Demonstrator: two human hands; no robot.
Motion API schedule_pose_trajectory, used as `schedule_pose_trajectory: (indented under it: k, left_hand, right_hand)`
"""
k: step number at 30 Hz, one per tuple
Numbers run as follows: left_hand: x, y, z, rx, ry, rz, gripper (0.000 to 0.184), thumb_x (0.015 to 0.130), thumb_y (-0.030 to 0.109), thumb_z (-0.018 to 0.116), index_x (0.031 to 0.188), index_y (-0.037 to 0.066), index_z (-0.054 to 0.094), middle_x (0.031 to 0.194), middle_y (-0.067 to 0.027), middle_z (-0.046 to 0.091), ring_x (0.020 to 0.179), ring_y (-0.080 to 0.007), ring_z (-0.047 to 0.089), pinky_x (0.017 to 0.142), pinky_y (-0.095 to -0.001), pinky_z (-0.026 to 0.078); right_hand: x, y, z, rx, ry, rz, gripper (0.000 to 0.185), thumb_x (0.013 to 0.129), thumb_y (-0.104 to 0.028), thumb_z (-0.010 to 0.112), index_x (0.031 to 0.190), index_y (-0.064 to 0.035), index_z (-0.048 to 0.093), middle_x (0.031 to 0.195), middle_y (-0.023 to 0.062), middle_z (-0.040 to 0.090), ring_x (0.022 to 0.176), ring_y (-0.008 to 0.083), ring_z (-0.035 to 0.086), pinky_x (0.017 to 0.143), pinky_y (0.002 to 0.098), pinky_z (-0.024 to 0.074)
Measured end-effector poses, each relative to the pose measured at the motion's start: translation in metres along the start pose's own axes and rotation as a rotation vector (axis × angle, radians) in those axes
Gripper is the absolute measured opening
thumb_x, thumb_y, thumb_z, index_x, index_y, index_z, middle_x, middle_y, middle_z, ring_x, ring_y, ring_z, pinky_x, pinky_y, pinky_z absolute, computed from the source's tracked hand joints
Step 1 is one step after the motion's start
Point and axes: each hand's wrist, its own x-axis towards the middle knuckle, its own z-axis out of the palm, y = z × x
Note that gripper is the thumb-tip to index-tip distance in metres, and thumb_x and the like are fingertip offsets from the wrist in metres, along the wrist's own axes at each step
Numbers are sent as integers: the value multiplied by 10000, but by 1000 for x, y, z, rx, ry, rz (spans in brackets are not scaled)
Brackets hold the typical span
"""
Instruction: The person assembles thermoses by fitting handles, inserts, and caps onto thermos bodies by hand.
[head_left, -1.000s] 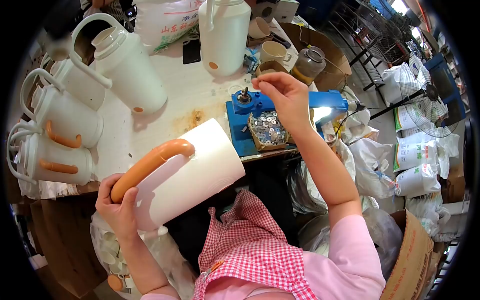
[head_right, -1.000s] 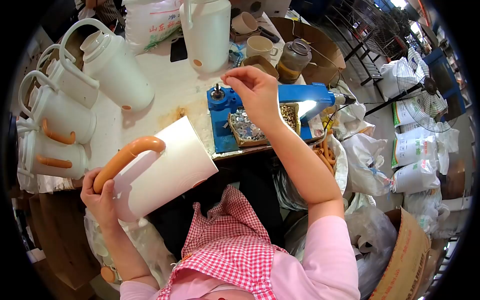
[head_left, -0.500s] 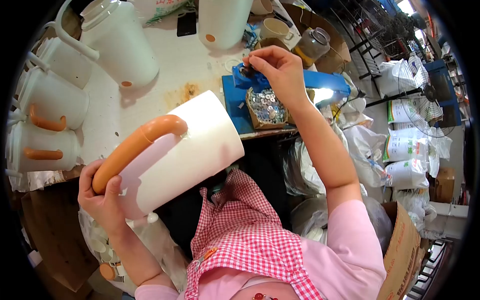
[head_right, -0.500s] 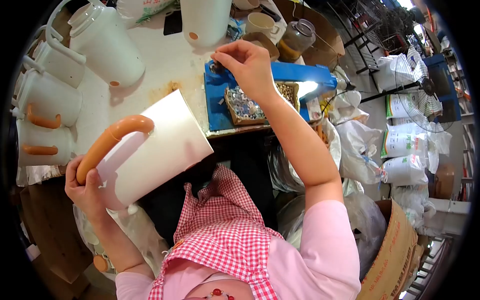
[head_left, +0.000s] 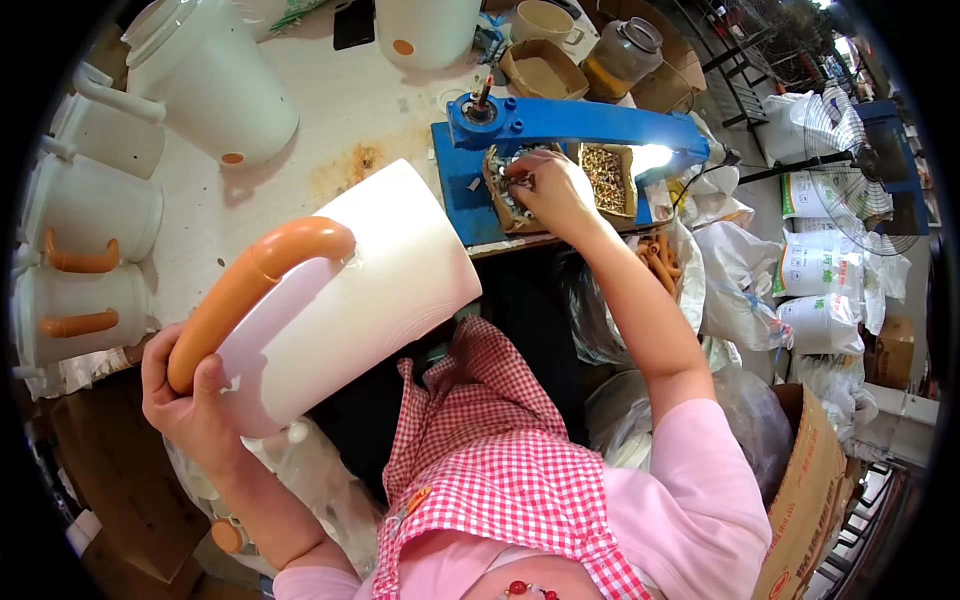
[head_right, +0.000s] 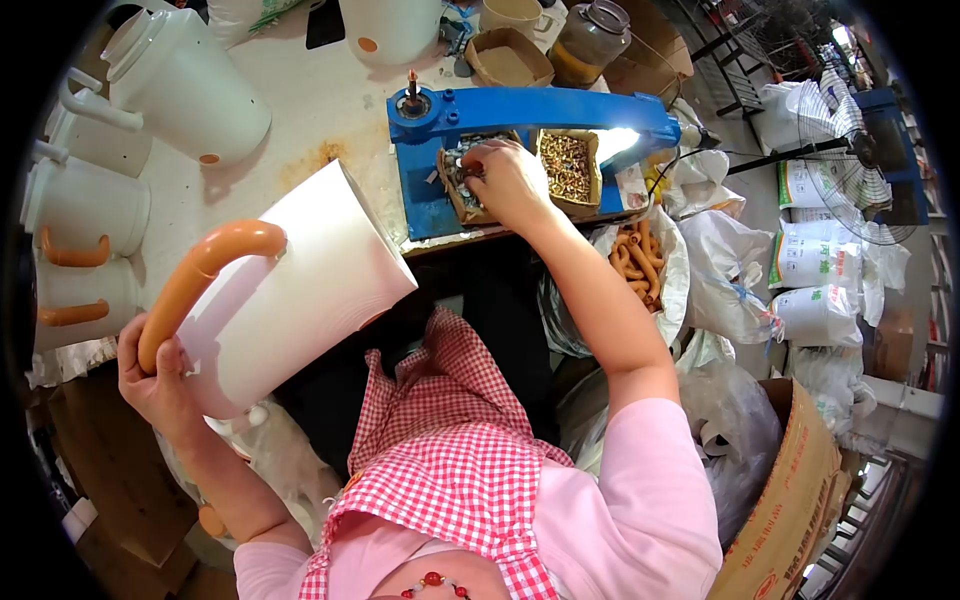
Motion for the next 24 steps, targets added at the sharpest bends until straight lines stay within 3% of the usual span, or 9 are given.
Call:
schedule_pose_trajectory:
  k: [3, 7, 10, 13, 14, 15, 18, 20, 24]
  left_hand:
    - [0, -4, -2, 44, -2, 57, 429, 873, 278, 801, 1113, -26, 616, 832, -1, 591, 639, -39, 462, 558, -184, 336]
    - [0, -4, -3, 50, 20, 62, 448, 869, 298, 804, 1116, -26, 618, 825, 0, 583, 627, -42, 447, 557, -184, 338]
    - [1, -3, -1, 33, 25, 34, 452, 870, 302, 803, 1118, -27, 618, 820, 0, 578, 629, -44, 448, 557, -184, 341]
    - [2, -2, 0, 27, 23, 39, 439, 872, 286, 802, 1119, -27, 619, 821, 0, 578, 638, -45, 452, 559, -185, 340]
    - [2, -2, 1, 25, 27, 40, 429, 872, 272, 801, 1120, -26, 619, 823, -1, 580, 643, -45, 454, 560, -186, 339]
    - [2, -1, 2, 23, 37, 44, 429, 872, 272, 801, 1120, -26, 619, 823, -1, 580, 643, -45, 454, 560, -186, 339]
    - [0, 3, 2, 15, 30, 14, 409, 872, 242, 799, 1121, -29, 620, 825, 1, 579, 648, -43, 456, 566, -188, 344]
    - [0, 7, 1, -14, 35, -89, 458, 793, 277, 868, 1063, -18, 644, 926, -4, 625, 740, -72, 526, 663, -199, 416]
    - [-1, 8, 1, 25, 39, -90, 449, 790, 266, 865, 1062, -15, 646, 920, -5, 626, 752, -72, 531, 670, -200, 421]
  right_hand:
    - [5, -2, 1, -148, -80, -14, 148, 808, -151, 708, 938, -92, 745, 989, 83, 705, 968, 301, 661, 837, 410, 530]
    - [1, 1, -4, -70, -100, 70, 131, 812, -149, 717, 927, -90, 742, 901, 111, 727, 855, 312, 690, 775, 403, 546]
    - [-8, 4, -8, 74, 17, 66, 116, 848, -145, 702, 934, -77, 742, 872, 129, 730, 798, 319, 699, 741, 382, 554]
    - [-16, -3, -23, 244, 27, 106, 119, 860, -128, 704, 948, -54, 737, 830, 121, 723, 745, 236, 702, 701, 326, 540]
    - [-18, -7, -28, 265, 17, 96, 104, 856, -88, 710, 943, -35, 733, 836, 92, 732, 724, 169, 682, 683, 290, 524]
    - [-20, -17, -34, 263, 17, 85, 104, 856, -88, 710, 943, -35, 733, 836, 92, 732, 724, 169, 682, 683, 290, 524]
    - [-14, -53, -56, 523, 256, -153, 77, 854, 6, 710, 928, -12, 723, 930, 51, 752, 730, 94, 635, 674, 239, 508]
    - [5, -67, -61, 555, 362, -232, 77, 854, 13, 708, 926, -11, 721, 937, 57, 753, 734, 94, 636, 671, 238, 510]
    - [41, -84, -61, 602, 503, -376, 96, 845, 39, 703, 927, -11, 712, 964, 78, 758, 763, 99, 646, 665, 236, 520]
